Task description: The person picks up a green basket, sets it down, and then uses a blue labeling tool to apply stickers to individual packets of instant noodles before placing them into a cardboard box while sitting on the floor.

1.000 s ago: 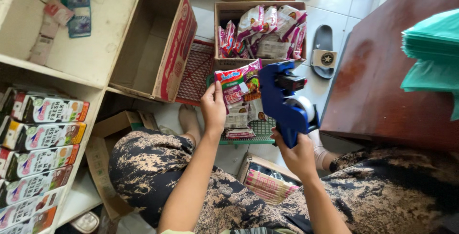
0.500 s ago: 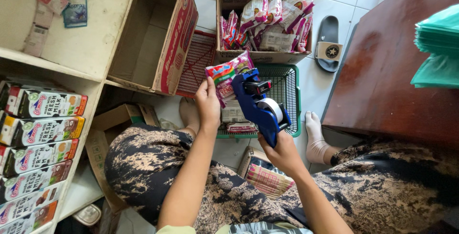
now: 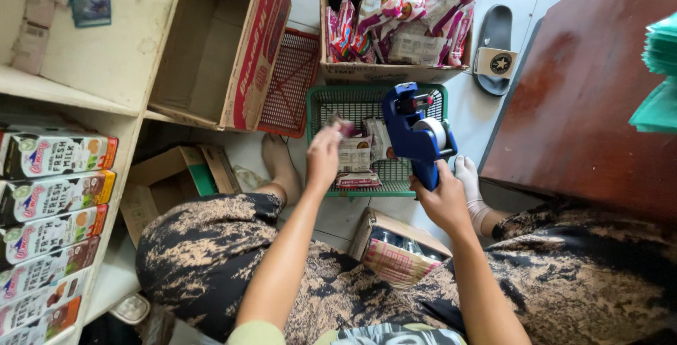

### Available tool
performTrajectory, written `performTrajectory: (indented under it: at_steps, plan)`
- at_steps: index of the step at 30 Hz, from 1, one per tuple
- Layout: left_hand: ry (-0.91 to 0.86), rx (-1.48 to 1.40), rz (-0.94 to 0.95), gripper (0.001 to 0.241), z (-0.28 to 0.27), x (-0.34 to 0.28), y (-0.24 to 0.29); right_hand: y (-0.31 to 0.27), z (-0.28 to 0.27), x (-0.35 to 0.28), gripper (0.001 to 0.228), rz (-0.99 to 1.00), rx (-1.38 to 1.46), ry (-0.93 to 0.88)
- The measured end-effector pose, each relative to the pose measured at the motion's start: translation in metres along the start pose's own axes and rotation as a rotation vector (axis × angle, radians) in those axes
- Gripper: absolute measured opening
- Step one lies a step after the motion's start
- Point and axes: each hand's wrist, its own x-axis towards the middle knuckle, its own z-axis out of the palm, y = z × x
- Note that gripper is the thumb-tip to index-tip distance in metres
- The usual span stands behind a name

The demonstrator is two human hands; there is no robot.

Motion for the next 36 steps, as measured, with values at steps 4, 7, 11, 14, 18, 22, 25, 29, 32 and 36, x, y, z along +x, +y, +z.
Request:
performTrajectory:
  at_steps: [4, 7, 11, 14, 18, 22, 25, 29, 32, 36]
  plan:
    - [-0.093, -0.021, 0.089, 0.033, 0.021, 0.002, 0.003, 0.003, 0.002, 0.007, 0.027, -0.095, 0.169, 0.032]
    - [-0.199, -0.094, -0.053, 0.037, 0.012, 0.005, 0.031, 0.008, 0.005, 0.01, 0.028, -0.073, 0.282, 0.023]
    - [-0.14, -0.127, 0.08, 0.037, -0.005, 0.012, 0.066, 0.014, 0.008, 0.022, 0.026, 0.036, 0.363, 0.038]
    - [-0.113, -0.1, 0.125, 0.037, -0.008, 0.026, 0.074, 0.025, 0.012, 0.036, 0.032, 0.073, 0.552, 0.041]
    - [0.033, 0.013, 0.244, 0.037, 0.013, 0.079, 0.064, 0.042, 0.012, 0.055, 0.038, 0.037, 0.672, 0.074]
    - [0.099, 0.133, 0.329, 0.049, 0.047, 0.162, 0.065, 0.038, 0.004, 0.071, 0.038, 0.068, 0.649, 0.123]
    - [0.077, 0.176, 0.401, 0.064, 0.071, 0.211, 0.08, 0.029, -0.01, 0.07, 0.036, 0.112, 0.68, 0.127]
    - [-0.059, 0.31, 0.293, 0.077, 0.097, 0.244, 0.096, 0.023, -0.017, 0.085, 0.035, 0.153, 0.752, 0.146]
    - [-0.053, 0.39, 0.279, 0.066, 0.113, 0.259, 0.089, 0.023, -0.02, 0.09, 0.036, 0.215, 0.713, 0.157]
    - [0.006, 0.143, 0.345, 0.053, 0.108, 0.266, 0.091, 0.027, -0.022, 0.091, 0.036, 0.188, 0.726, 0.136]
